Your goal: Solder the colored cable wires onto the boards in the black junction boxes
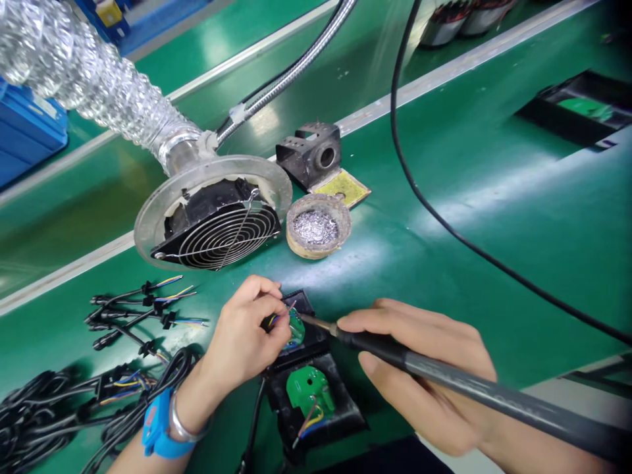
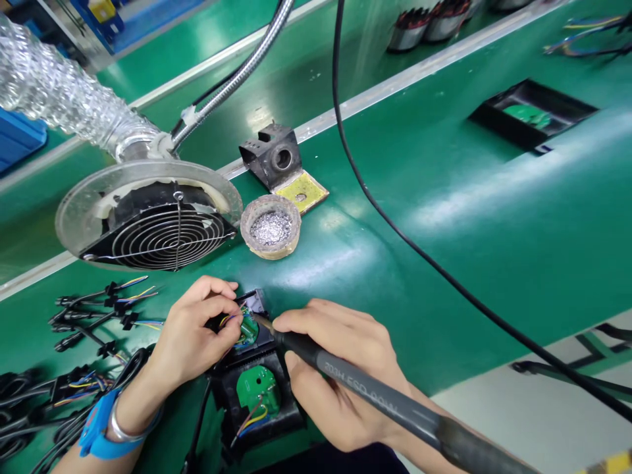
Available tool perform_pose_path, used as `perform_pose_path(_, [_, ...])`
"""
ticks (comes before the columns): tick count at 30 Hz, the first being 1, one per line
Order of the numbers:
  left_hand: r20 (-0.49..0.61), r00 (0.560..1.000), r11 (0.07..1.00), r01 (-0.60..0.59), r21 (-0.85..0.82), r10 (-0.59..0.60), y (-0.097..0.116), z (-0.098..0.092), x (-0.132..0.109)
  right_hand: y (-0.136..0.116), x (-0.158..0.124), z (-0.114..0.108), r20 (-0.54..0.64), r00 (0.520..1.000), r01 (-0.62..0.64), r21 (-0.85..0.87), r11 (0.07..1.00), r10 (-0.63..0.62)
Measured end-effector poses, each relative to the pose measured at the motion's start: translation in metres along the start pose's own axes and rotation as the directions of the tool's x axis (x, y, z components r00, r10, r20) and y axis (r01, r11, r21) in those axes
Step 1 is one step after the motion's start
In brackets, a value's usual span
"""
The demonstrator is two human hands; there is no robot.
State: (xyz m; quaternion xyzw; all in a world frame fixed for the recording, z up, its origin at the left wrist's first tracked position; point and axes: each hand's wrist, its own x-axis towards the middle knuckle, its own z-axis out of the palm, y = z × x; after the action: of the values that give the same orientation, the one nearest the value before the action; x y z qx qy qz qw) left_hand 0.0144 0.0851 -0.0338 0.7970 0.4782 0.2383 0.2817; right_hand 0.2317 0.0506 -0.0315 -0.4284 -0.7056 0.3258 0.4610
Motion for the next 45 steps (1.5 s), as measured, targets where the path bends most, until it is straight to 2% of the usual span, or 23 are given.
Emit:
perform_pose_path(10, [0.021, 1.0, 1.0, 0.004, 0.016, -0.005, 0.0, -0.002, 0.0, -0.01, 0.008, -0.001, 0.05, 0.994, 0.103, -0.07, 0.992, -0.1])
perform_pose_path(16, [0.024, 1.0, 1.0, 0.006, 0.021, -0.007, 0.0, -0.001, -0.001, -0.002, -0.01, 0.01, 0.041, 0.949, 0.31, -0.275, 0.91, -0.311])
perform_pose_path(20, [0.023, 1.0, 0.999, 0.002, 0.032, -0.003, -0.001, 0.0, 0.0, 0.002, -0.019, 0.015, 0.005, 0.929, 0.356, -0.293, 0.887, -0.371])
perform_pose_path(27, [0.017, 1.0, 1.0, -0.003, 0.029, 0.002, -0.001, 0.0, 0.001, -0.015, -0.021, 0.0, -0.081, 0.98, 0.152, -0.264, 0.952, -0.179])
perform_pose_path(34, [0.016, 1.0, 0.999, -0.008, 0.043, 0.007, -0.002, 0.0, -0.001, -0.017, -0.024, -0.002, -0.168, 0.976, 0.104, -0.196, 0.975, -0.138])
perform_pose_path(40, [0.002, 1.0, 0.999, -0.027, 0.032, 0.027, -0.002, -0.001, -0.003, -0.017, -0.019, 0.003, -0.132, 0.981, 0.12, -0.174, 0.977, -0.144])
perform_pose_path(45, [0.027, 0.996, 0.996, -0.08, -0.026, 0.081, -0.001, -0.007, -0.005, -0.014, -0.017, 0.006, -0.223, 0.965, 0.095, -0.203, 0.975, -0.14])
